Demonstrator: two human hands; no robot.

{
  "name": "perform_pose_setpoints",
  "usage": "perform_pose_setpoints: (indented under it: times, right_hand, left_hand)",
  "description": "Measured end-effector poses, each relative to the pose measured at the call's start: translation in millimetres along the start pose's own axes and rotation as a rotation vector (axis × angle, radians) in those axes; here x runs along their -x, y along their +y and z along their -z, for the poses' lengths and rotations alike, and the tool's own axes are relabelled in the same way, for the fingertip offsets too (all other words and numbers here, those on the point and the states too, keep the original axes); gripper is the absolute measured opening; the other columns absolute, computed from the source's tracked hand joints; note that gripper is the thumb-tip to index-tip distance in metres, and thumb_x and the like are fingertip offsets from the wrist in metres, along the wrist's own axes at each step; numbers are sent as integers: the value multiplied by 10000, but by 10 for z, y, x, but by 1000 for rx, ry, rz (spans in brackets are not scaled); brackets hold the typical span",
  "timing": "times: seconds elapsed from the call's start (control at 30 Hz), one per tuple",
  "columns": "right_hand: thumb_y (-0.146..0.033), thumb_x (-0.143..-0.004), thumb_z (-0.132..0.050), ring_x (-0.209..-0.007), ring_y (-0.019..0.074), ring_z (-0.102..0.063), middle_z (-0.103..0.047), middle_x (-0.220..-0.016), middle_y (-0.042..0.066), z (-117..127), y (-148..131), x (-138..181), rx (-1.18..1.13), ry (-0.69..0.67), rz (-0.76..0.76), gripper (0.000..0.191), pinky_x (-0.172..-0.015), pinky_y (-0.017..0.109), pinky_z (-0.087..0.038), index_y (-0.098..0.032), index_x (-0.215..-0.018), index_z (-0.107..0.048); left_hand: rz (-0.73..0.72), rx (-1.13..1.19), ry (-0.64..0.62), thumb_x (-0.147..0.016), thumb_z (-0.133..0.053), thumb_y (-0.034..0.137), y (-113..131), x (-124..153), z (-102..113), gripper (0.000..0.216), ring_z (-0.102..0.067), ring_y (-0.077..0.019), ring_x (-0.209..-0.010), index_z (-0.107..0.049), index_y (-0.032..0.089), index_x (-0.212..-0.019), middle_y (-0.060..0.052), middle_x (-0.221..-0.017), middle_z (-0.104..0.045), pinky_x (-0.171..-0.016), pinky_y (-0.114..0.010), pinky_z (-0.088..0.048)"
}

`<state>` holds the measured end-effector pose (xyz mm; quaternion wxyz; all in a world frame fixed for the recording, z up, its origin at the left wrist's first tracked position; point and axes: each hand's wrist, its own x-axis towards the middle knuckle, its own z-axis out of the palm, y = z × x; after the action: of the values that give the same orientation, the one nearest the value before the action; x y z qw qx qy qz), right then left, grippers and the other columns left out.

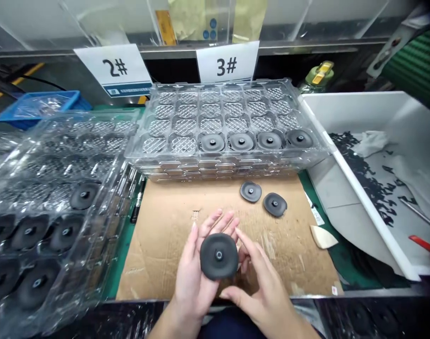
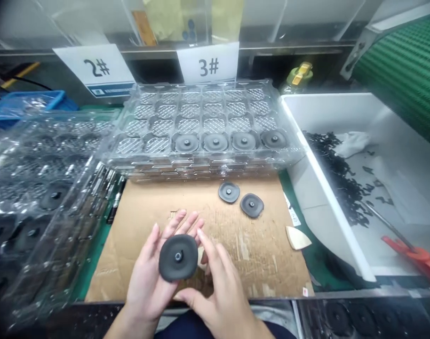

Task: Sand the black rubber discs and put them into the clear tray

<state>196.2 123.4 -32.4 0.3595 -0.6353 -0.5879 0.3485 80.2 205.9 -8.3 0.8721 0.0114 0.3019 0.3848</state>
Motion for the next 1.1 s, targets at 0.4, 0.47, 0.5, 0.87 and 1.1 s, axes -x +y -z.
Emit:
perform_pose_setpoints:
  times: [0.4,0.47,0.5,0.87,1.1]
  right_hand:
    - [-401,-814,-566,-1278,228,-342,-346,-1377,96,-129,-146,370,-90,-9,95,687,-1026,351,-363,-228,-1378,-216]
    - [-329,-804,-583,-1250,214,-375,-388,-1337,82,-115,-170,379,-124,0,67,642,-1026,346,-362,-240,-1353,-262]
    - [-290,-794,-588,-1237,209,-386,-401,-1318,78,-105,-181,383,-134,-1,57,631,-1023,343,-365,-244,-1342,-277]
    - [-95,-691,-556,-1255,241,-314,-295,-1342,65,121,-158,337,91,-69,172,657,-1015,415,-351,-309,-1287,-382]
    - [-85,-737,-525,-1289,241,-281,-289,-1393,60,125,-157,294,184,-310,239,635,-1029,457,-320,-324,-1308,-384]
  left_hand:
    - [-346,35,-24,-841,-246,597,-456,497,68,557,-320,-180,-1308,-520,293,-1218,-9,-1334,-504,-1069,-340,-280]
    - [-343,43,-39,-848,-251,583,-480,524,71,547,-320,-177,-1308,-506,287,-1229,-14,-1340,-497,-1067,-338,-284]
    - [-346,48,-42,-851,-255,576,-488,533,75,542,-323,-176,-1307,-500,283,-1235,-18,-1341,-496,-1065,-336,-289]
    - [23,-179,-14,-895,-372,399,-362,556,472,392,-462,-192,-1205,-543,208,-1191,-66,-1259,-568,-1024,-319,-325]
    - [263,-267,-199,-717,-619,478,-282,661,764,550,-609,-257,-989,-565,186,-1180,-115,-1139,-630,-900,-357,-424]
